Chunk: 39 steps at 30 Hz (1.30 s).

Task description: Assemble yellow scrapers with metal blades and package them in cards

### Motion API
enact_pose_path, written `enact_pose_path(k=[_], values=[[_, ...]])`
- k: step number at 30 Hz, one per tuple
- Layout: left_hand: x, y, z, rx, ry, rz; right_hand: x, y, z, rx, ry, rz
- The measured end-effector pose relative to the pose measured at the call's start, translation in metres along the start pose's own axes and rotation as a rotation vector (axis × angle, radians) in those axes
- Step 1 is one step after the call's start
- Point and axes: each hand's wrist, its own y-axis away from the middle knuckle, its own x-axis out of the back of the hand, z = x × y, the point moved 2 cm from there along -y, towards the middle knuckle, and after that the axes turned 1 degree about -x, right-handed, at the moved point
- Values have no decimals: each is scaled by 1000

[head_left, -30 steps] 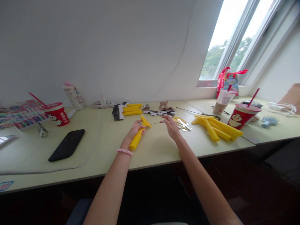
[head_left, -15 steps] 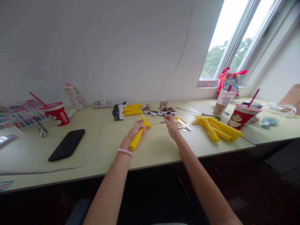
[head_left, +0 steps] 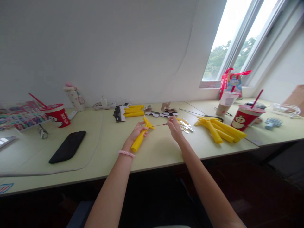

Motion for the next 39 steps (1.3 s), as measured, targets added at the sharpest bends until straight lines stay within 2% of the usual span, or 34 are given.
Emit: enact_pose_path(k=[7, 19, 24, 29, 33, 39], values=[[-6, 6, 5, 41, 25, 2, 2, -3, -2, -30, -41, 66], [-11, 11, 8, 55, -5, 1, 8, -1, -9, -66, 51, 161], [-11, 12, 9, 58, 10, 28, 4, -1, -3, -82, 134, 46], [-10, 12, 9, 65, 4, 38, 0, -2, -1, -68, 52, -21], [-11, 14, 10, 71, -8, 28, 1, -2, -5, -9, 39, -5], [-15, 18, 12, 72, -80, 16, 2, 0, -4, -74, 120, 1]])
